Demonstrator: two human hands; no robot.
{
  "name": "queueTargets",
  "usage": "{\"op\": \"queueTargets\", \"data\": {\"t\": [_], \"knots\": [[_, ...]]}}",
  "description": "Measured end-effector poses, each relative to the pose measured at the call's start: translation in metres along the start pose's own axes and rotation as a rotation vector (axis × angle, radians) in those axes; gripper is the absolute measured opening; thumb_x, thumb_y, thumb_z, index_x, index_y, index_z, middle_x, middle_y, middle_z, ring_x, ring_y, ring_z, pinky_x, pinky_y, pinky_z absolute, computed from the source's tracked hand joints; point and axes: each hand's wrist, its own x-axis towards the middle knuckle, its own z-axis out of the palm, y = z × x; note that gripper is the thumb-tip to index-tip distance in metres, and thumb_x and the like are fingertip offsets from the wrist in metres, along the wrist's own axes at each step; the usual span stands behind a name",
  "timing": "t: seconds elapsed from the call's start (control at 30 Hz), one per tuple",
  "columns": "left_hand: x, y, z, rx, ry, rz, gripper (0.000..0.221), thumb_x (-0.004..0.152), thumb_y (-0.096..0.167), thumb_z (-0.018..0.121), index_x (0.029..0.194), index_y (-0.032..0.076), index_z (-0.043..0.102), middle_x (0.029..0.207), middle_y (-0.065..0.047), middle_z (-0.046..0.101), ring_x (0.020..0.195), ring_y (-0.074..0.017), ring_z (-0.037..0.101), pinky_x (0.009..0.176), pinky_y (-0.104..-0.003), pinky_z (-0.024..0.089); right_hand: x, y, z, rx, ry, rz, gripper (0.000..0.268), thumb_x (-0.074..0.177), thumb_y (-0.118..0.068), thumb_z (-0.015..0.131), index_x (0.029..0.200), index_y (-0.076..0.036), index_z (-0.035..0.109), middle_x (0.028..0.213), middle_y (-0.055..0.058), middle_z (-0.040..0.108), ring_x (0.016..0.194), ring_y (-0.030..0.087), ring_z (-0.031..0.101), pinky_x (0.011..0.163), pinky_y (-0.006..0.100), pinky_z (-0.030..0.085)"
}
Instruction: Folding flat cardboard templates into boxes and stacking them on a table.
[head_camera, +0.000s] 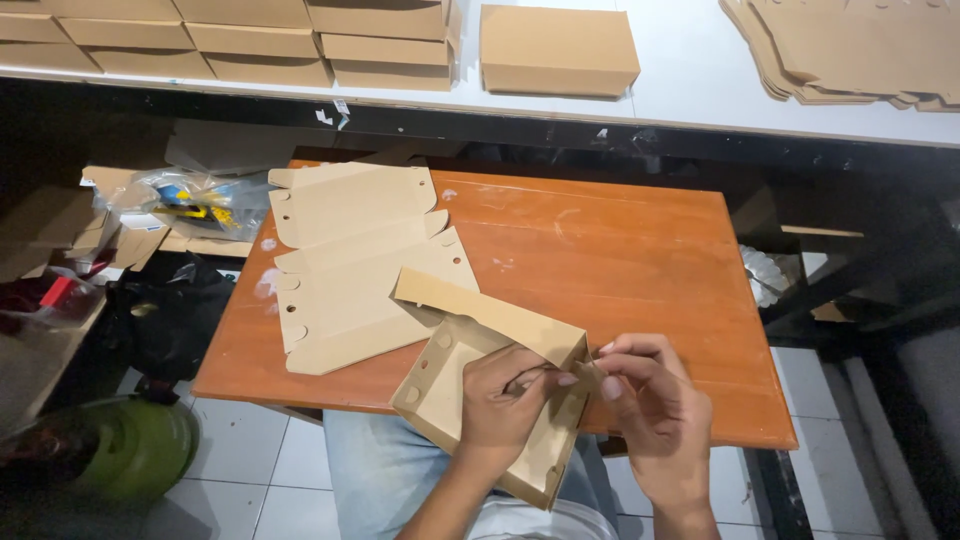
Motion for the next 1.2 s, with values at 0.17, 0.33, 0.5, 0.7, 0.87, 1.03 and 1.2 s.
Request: {"op": "queueTargets", "data": {"t": [0.17, 0.33, 0.5, 0.7, 0.87, 1.03, 1.2], "knots": [[-0.005, -0.011, 0.002, 0.034, 0.058, 0.088, 0.014, 0.086, -0.001, 0.076, 0.081, 0.013, 0.078, 0.073, 0.0, 0.074, 0.064, -0.0113, 0.065, 0.061, -0.024, 0.05, -0.003, -0.005, 0.006, -0.127, 0.048, -0.155, 0.01, 0.092, -0.006, 0.07, 0.098, -0.003, 0.077, 0.106, 0.011, 0.065, 0.104, 0.024, 0.065, 0.093, 0.034, 0.058], [-0.009, -0.027, 0.002, 0.027, 0.105, 0.08, 0.018, 0.079, -0.006, 0.074, 0.073, 0.011, 0.071, 0.067, 0.001, 0.069, 0.06, -0.0094, 0.062, 0.057, -0.023, 0.047, -0.006, 0.0, 0.005, -0.109, 0.013, -0.129, 0.011, 0.09, -0.005, 0.073, 0.1, -0.008, 0.078, 0.104, 0.009, 0.068, 0.101, 0.021, 0.069, 0.09, 0.03, 0.059], [-0.013, -0.035, 0.006, -0.008, 0.157, -0.004, 0.022, 0.075, -0.001, 0.085, 0.07, 0.009, 0.067, 0.06, 0.001, 0.065, 0.055, -0.008, 0.057, 0.053, -0.023, 0.044, -0.008, -0.001, 0.007, -0.121, -0.005, -0.13, 0.01, 0.092, -0.008, 0.071, 0.099, -0.008, 0.078, 0.102, 0.01, 0.069, 0.097, 0.022, 0.07, 0.085, 0.03, 0.059], [-0.007, -0.023, 0.004, -0.037, 0.097, 0.097, 0.015, 0.079, -0.003, 0.083, 0.078, 0.008, 0.072, 0.07, -0.002, 0.069, 0.062, -0.0133, 0.061, 0.059, -0.026, 0.047, -0.011, -0.001, 0.008, -0.117, -0.01, -0.127, 0.009, 0.091, -0.009, 0.072, 0.099, -0.008, 0.077, 0.102, 0.01, 0.068, 0.098, 0.02, 0.068, 0.083, 0.029, 0.06], [-0.007, -0.022, 0.001, -0.065, 0.033, 0.041, 0.014, 0.079, -0.002, 0.081, 0.076, 0.01, 0.073, 0.072, -0.002, 0.071, 0.066, -0.0136, 0.065, 0.063, -0.026, 0.05, -0.009, 0.003, 0.009, -0.112, -0.022, -0.154, 0.01, 0.09, -0.003, 0.072, 0.098, -0.006, 0.078, 0.103, 0.009, 0.067, 0.095, 0.018, 0.068, 0.079, 0.026, 0.056], [-0.004, -0.004, -0.003, -0.059, -0.069, 0.118, 0.018, 0.099, -0.001, 0.057, 0.088, 0.003, 0.071, 0.075, -0.003, 0.066, 0.067, -0.0156, 0.06, 0.064, -0.026, 0.047, -0.01, 0.003, 0.013, -0.12, 0.051, -0.185, 0.012, 0.089, -0.001, 0.074, 0.1, -0.005, 0.075, 0.105, 0.012, 0.07, 0.098, 0.019, 0.072, 0.086, 0.026, 0.063], [-0.003, 0.02, -0.006, -0.088, -0.164, 0.146, 0.029, 0.095, -0.019, 0.047, 0.104, -0.004, 0.07, 0.086, -0.009, 0.07, 0.076, -0.0166, 0.066, 0.074, -0.026, 0.058, -0.01, 0.008, 0.02, -0.028, 0.103, -0.231, 0.011, 0.088, 0.003, 0.072, 0.098, -0.001, 0.075, 0.109, 0.016, 0.065, 0.096, 0.021, 0.071, 0.086, 0.024, 0.068]]}}
